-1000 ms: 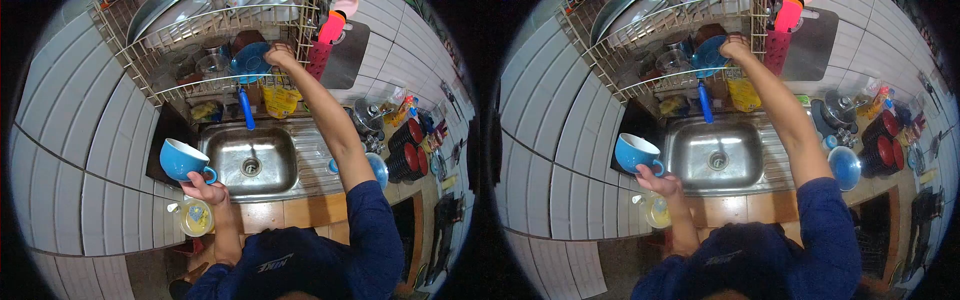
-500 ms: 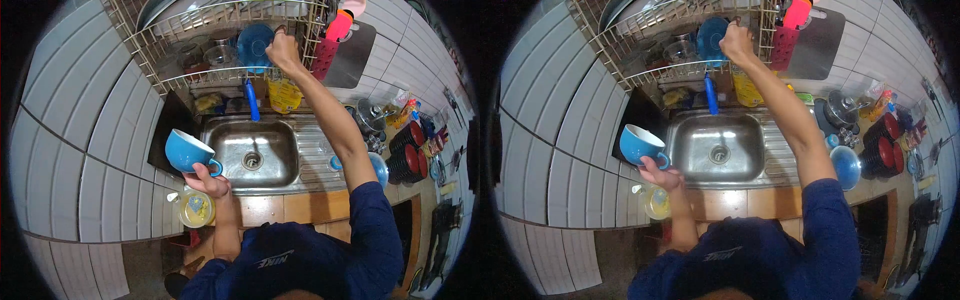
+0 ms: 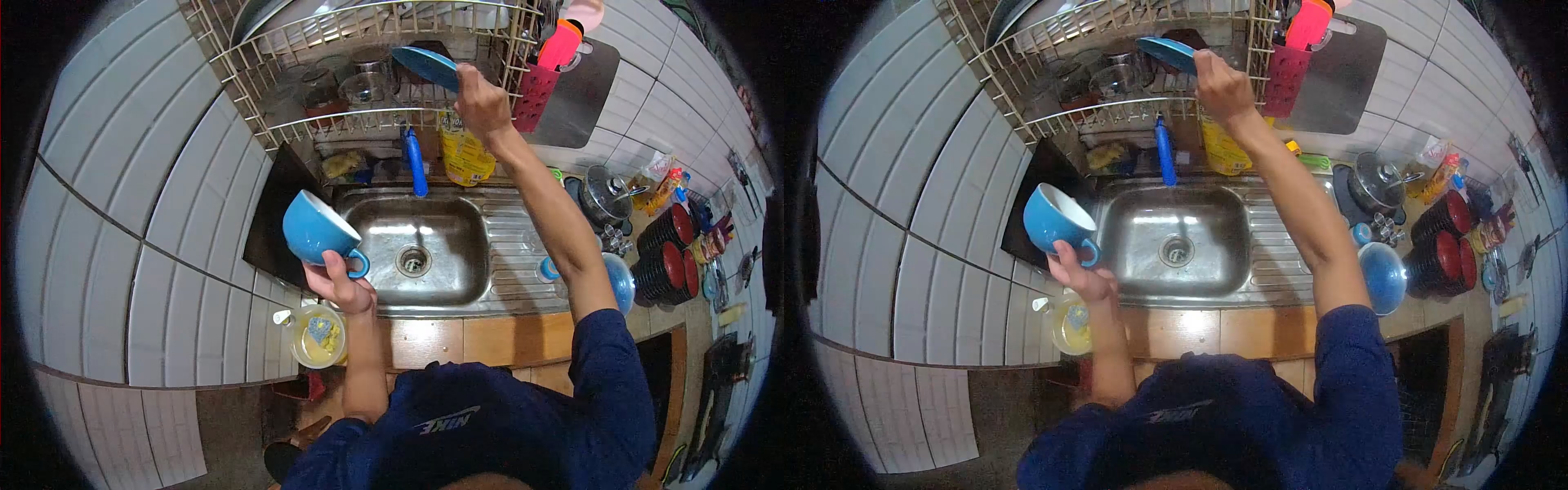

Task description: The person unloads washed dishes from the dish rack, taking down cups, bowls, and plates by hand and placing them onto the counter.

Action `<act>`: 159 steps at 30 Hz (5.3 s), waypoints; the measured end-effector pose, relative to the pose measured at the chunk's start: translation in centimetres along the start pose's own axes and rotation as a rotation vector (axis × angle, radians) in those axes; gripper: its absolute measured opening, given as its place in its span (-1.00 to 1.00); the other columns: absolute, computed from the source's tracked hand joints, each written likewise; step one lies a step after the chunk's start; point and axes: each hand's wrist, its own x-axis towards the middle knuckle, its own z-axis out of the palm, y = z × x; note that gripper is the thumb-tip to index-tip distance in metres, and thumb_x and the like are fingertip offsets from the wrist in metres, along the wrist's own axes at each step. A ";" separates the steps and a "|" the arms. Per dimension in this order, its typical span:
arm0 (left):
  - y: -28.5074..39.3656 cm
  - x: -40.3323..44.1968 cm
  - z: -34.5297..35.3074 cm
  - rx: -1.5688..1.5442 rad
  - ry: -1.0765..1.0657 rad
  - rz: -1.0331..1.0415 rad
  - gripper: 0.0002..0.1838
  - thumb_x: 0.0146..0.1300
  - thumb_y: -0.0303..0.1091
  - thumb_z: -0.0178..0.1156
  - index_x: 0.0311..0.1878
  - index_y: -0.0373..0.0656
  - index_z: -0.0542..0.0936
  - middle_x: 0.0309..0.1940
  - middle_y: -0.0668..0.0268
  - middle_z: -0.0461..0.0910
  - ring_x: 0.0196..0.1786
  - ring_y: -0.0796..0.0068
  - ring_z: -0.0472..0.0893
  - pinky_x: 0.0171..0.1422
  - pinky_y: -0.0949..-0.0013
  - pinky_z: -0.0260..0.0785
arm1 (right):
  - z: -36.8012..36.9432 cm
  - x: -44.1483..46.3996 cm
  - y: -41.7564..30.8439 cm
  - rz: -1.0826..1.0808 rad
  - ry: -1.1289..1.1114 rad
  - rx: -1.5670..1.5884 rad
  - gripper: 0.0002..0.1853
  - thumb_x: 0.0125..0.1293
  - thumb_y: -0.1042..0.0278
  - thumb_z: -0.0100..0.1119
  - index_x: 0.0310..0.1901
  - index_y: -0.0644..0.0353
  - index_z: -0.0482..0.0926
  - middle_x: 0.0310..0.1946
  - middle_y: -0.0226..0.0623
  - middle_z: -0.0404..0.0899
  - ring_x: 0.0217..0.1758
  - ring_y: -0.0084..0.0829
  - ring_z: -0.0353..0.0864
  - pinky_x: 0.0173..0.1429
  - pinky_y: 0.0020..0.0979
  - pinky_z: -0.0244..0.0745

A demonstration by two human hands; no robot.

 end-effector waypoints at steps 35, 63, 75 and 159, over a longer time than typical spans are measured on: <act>-0.5 -20.1 9.9 -0.560 -0.640 -0.873 -0.15 0.11 -0.07 0.24 0.35 -0.37 0.14 0.16 -0.06 0.39 0.35 0.00 0.27 0.42 -0.04 0.14 | -38.4 -28.4 -8.1 1.533 0.400 0.573 -0.77 0.25 0.47 0.16 -0.12 0.26 0.34 -0.53 -0.21 0.64 -0.53 -0.57 0.58 -0.48 -0.50 0.40; -8.9 -69.5 41.0 -0.349 -1.525 -1.343 -0.16 -0.01 -0.15 0.25 0.34 -0.24 0.16 0.19 0.08 0.36 0.23 0.13 0.41 0.34 0.05 0.27 | -74.6 -49.0 20.5 2.005 0.310 -0.480 -0.73 0.20 0.41 0.22 -0.14 0.39 0.47 -0.36 -0.05 0.65 -0.29 -0.39 0.67 -0.18 -0.39 0.52; -15.6 -74.7 49.0 -0.289 -1.519 -1.228 -0.26 -0.11 -0.23 0.08 0.23 -0.38 0.35 0.03 0.12 0.50 0.09 0.37 0.47 0.23 0.37 0.24 | -69.0 -60.7 40.3 1.625 0.094 -0.774 -0.69 0.19 0.21 0.23 -0.16 0.28 0.55 -0.40 -0.03 0.62 -0.29 -0.10 0.65 -0.16 -0.15 0.50; -1.9 -69.7 40.0 0.399 -0.859 -0.040 -0.89 0.19 -0.42 0.26 -0.41 -0.25 0.65 -0.53 0.23 0.65 -0.54 0.47 0.61 -0.42 0.45 0.45 | -68.0 -50.9 29.7 0.619 -0.523 0.764 -0.89 0.10 0.44 0.26 -0.44 0.28 0.54 -0.71 -0.18 0.38 -0.69 -0.27 0.44 -0.55 -0.35 0.33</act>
